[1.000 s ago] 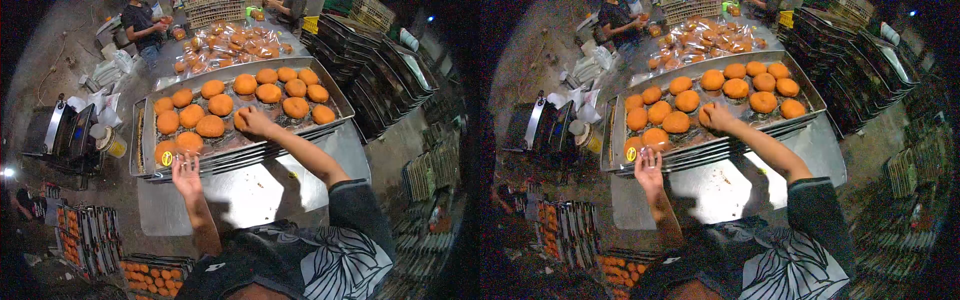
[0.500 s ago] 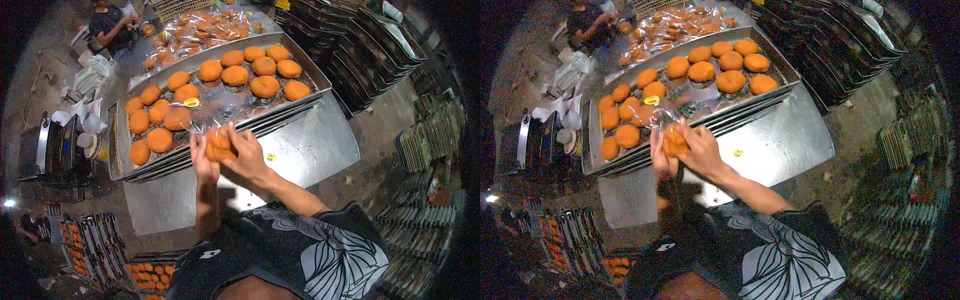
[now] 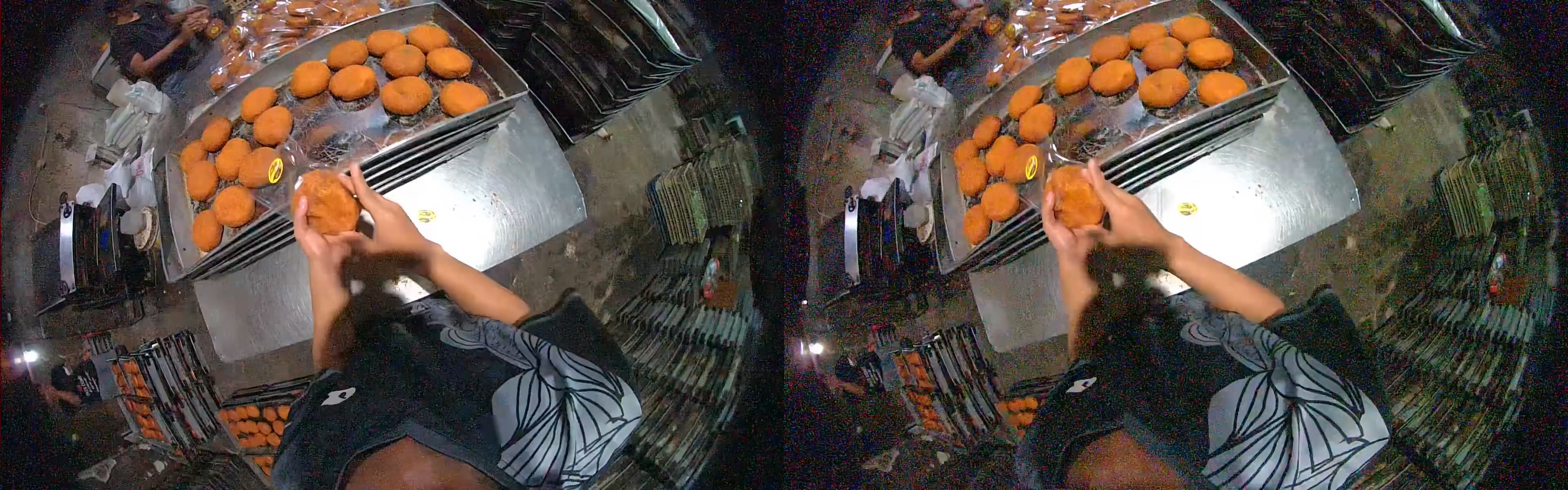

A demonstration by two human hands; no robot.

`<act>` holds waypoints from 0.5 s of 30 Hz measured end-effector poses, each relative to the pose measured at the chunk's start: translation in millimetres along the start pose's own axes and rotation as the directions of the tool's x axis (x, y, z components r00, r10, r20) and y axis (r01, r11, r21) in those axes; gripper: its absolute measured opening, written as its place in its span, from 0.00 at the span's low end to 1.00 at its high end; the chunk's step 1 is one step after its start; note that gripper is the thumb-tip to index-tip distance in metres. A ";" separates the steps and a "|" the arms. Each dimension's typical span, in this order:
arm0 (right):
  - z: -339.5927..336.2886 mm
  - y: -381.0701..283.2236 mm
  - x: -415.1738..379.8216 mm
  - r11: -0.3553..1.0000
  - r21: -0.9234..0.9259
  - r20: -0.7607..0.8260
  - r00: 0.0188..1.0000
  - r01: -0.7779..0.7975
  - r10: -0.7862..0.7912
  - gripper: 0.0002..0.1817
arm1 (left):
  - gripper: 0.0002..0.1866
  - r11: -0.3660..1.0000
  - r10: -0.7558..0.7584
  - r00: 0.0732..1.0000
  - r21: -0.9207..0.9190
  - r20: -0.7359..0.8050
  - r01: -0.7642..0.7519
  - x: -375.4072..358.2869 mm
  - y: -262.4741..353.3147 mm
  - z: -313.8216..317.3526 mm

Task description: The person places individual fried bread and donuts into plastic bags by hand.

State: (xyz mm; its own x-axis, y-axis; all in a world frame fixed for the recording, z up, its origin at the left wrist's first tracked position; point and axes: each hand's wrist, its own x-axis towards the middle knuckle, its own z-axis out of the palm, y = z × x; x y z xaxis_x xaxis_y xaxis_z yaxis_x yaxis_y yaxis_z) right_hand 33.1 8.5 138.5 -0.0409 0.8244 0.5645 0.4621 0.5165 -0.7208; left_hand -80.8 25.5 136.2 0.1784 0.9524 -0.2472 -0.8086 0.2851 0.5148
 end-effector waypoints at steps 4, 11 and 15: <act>-5.7 9.9 -3.9 0.995 0.034 -0.168 0.981 -0.092 0.096 0.41 | 0.18 0.966 -0.117 0.987 0.244 0.109 0.088 -11.5 -23.1 -19.5; -47.7 40.5 144.6 0.995 -0.094 -0.193 0.981 -0.039 0.020 0.14 | 0.21 0.397 -0.419 0.864 0.912 0.280 -0.103 -15.2 -66.1 -41.2; -32.0 29.3 180.0 0.913 -0.157 -0.208 0.891 0.377 -0.403 0.19 | 0.20 -0.115 -0.299 0.515 0.506 0.803 -0.855 38.5 -169.0 -186.3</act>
State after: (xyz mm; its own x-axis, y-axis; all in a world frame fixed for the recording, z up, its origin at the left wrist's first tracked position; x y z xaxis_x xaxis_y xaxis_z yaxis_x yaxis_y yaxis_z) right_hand 67.7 164.6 231.9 -0.0384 0.4780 0.8775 0.5453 0.7459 -0.3824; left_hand -41.8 -6.1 -113.2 0.7839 0.4924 0.3781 0.2238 -0.7923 0.5677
